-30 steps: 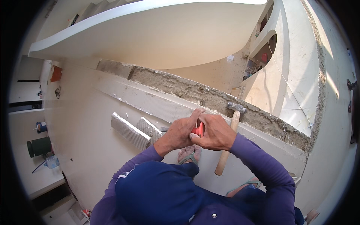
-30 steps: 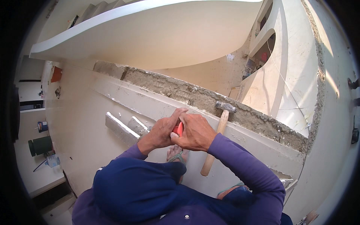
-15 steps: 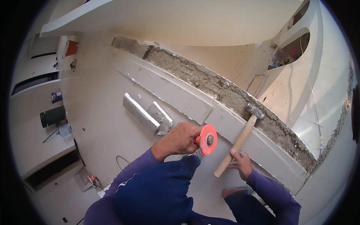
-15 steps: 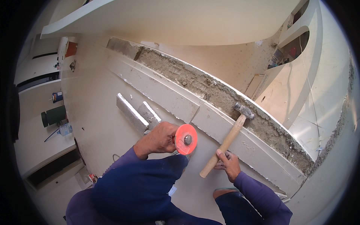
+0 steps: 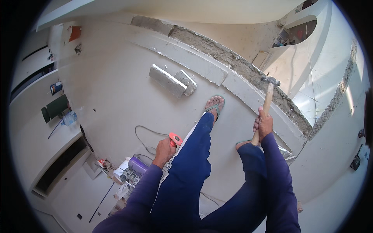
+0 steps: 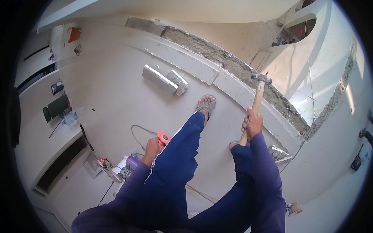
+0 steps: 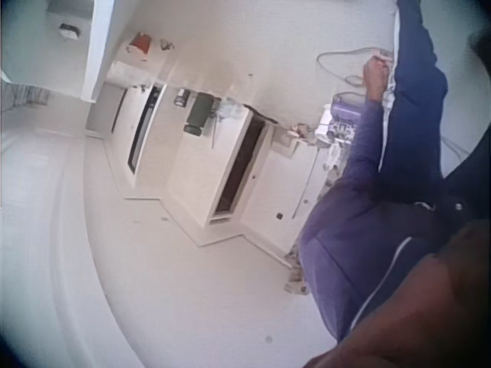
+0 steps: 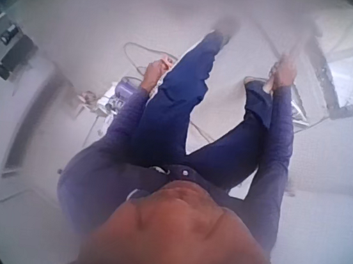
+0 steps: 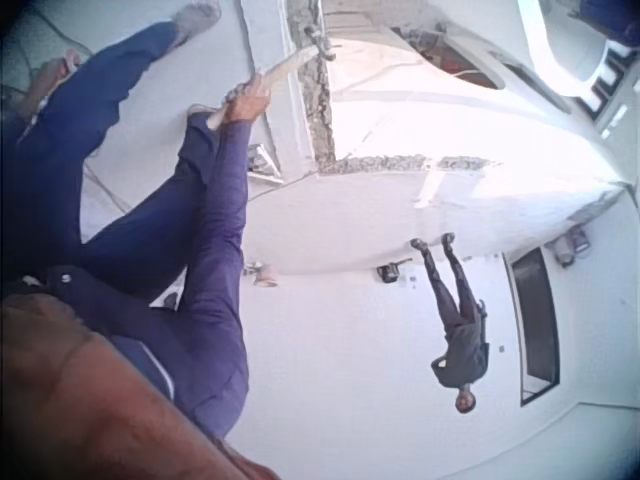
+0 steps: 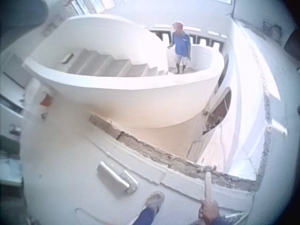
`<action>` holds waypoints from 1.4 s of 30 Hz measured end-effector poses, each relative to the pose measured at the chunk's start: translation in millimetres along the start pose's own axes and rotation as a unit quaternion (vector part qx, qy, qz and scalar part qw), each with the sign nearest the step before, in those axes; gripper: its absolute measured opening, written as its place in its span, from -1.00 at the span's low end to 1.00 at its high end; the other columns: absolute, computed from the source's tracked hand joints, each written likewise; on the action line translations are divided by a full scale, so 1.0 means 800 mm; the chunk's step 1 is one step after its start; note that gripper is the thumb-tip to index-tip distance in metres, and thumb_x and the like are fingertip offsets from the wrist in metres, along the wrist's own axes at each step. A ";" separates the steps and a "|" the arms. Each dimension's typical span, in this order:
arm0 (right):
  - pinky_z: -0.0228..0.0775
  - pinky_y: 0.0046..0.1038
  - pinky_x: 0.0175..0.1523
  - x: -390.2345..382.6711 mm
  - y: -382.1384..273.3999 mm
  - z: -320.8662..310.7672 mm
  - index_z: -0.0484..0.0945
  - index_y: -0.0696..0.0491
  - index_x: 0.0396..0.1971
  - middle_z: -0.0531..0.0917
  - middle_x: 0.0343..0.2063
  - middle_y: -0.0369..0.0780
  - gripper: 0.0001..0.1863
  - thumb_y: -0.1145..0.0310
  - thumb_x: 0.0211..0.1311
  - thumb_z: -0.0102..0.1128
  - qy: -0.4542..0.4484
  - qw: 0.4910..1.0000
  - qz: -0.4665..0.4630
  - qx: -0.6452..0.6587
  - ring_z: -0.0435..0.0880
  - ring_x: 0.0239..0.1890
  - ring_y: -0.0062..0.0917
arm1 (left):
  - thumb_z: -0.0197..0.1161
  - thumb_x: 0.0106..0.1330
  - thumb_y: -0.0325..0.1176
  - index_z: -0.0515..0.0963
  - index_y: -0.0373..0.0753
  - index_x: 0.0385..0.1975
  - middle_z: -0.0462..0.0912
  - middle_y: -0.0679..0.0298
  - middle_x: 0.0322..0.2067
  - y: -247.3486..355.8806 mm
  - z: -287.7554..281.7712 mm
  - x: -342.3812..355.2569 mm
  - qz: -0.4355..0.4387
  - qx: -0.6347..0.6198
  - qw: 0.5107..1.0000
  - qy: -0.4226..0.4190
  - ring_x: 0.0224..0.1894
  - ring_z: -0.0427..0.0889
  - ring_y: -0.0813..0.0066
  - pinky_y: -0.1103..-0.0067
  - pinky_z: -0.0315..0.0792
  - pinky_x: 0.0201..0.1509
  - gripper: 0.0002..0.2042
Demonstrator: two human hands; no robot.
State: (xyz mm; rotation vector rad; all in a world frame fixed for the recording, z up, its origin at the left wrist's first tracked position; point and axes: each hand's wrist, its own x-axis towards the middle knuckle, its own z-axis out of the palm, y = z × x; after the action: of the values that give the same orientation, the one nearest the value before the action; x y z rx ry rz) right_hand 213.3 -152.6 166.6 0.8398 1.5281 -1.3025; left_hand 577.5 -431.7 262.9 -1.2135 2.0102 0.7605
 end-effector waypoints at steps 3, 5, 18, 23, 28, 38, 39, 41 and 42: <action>0.31 -0.51 -0.71 -0.144 -0.025 -0.044 0.43 0.05 -0.35 0.41 -0.70 -0.36 -0.61 0.04 0.47 0.28 0.044 0.986 -0.080 -0.139 0.44 -0.78 -0.63 | 0.27 0.23 -0.33 0.70 -0.30 -0.22 0.76 -0.14 -0.26 -0.048 -0.030 -0.115 -0.095 0.006 0.994 -0.056 -0.13 0.73 -0.24 0.07 0.57 -0.02 -0.78; 0.34 -0.53 -0.70 -0.229 -0.002 -0.097 0.51 0.11 -0.30 0.45 -0.69 -0.34 -0.64 0.09 0.46 0.31 0.071 0.966 -0.142 -0.205 0.48 -0.76 -0.64 | 0.29 0.21 -0.34 0.72 -0.31 -0.23 0.77 -0.14 -0.24 -0.094 -0.037 -0.176 -0.139 -0.012 0.986 -0.088 -0.11 0.74 -0.22 0.06 0.58 -0.01 -0.78; 0.52 -0.25 -0.61 -0.283 0.113 -0.051 0.49 0.14 -0.41 0.58 -0.62 -0.16 -0.63 0.17 0.33 0.41 0.136 0.948 -0.010 -0.287 0.60 -0.71 -0.35 | 0.42 0.27 0.03 0.71 -0.31 -0.33 0.76 -0.15 -0.29 -0.278 0.006 -0.292 -0.073 0.018 0.991 -0.110 -0.13 0.77 -0.17 0.05 0.60 -0.07 -0.57; 0.64 -0.05 -0.12 -0.334 0.258 -0.095 0.65 0.32 -0.24 0.74 -0.35 0.12 -0.51 0.11 0.20 0.47 0.145 0.873 0.050 -0.462 0.80 -0.27 0.03 | 0.40 0.28 0.01 0.70 -0.32 -0.37 0.76 -0.16 -0.29 -0.268 -0.013 -0.283 0.009 0.035 0.994 -0.108 -0.15 0.78 -0.16 0.05 0.60 -0.08 -0.59; 0.43 -0.26 -0.67 -0.442 0.342 -0.082 0.51 0.27 -0.39 0.54 -0.71 -0.15 -0.54 0.13 0.30 0.43 0.135 0.912 0.227 -0.315 0.60 -0.74 -0.36 | 0.40 0.28 -0.01 0.70 -0.32 -0.38 0.76 -0.16 -0.29 -0.289 -0.050 -0.266 -0.083 -0.011 0.993 -0.089 -0.15 0.78 -0.16 0.05 0.60 -0.08 -0.60; 0.38 -0.20 -0.60 -0.627 0.435 0.128 0.51 0.25 -0.45 0.57 -0.66 -0.10 -0.48 0.02 0.38 0.36 0.189 0.881 0.333 -0.277 0.60 -0.67 -0.28 | 0.39 0.28 -0.06 0.69 -0.32 -0.39 0.76 -0.17 -0.29 -0.461 -0.242 -0.167 -0.161 0.005 0.984 -0.081 -0.16 0.78 -0.16 0.05 0.61 -0.08 -0.63; 0.38 -0.20 -0.59 -0.641 0.440 0.166 0.51 0.25 -0.44 0.58 -0.65 -0.09 -0.48 0.02 0.38 0.36 0.199 0.879 0.340 -0.269 0.60 -0.66 -0.27 | 0.39 0.28 -0.06 0.69 -0.32 -0.39 0.75 -0.17 -0.29 -0.493 -0.269 -0.153 -0.166 0.012 0.983 -0.083 -0.16 0.78 -0.16 0.05 0.61 -0.08 -0.64; 0.39 -0.18 -0.56 -0.666 0.448 0.239 0.52 0.25 -0.43 0.58 -0.64 -0.08 -0.48 0.02 0.39 0.35 0.217 0.878 0.341 -0.258 0.61 -0.64 -0.25 | 0.38 0.28 -0.07 0.69 -0.33 -0.39 0.75 -0.17 -0.29 -0.554 -0.322 -0.130 -0.177 0.025 0.980 -0.087 -0.16 0.78 -0.16 0.05 0.61 -0.08 -0.64; 0.40 -0.18 -0.55 -0.674 0.447 0.279 0.52 0.25 -0.42 0.59 -0.63 -0.08 -0.48 0.01 0.39 0.35 0.225 0.879 0.336 -0.254 0.62 -0.63 -0.24 | 0.38 0.28 -0.07 0.69 -0.33 -0.39 0.75 -0.17 -0.29 -0.583 -0.351 -0.119 -0.180 0.029 0.979 -0.086 -0.16 0.78 -0.16 0.05 0.61 -0.08 -0.64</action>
State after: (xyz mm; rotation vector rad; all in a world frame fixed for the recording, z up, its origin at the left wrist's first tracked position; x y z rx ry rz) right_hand 770.4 -261.7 549.1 1.2183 1.5996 -0.1784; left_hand 966.5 -781.0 443.3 -1.3769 1.6010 0.5995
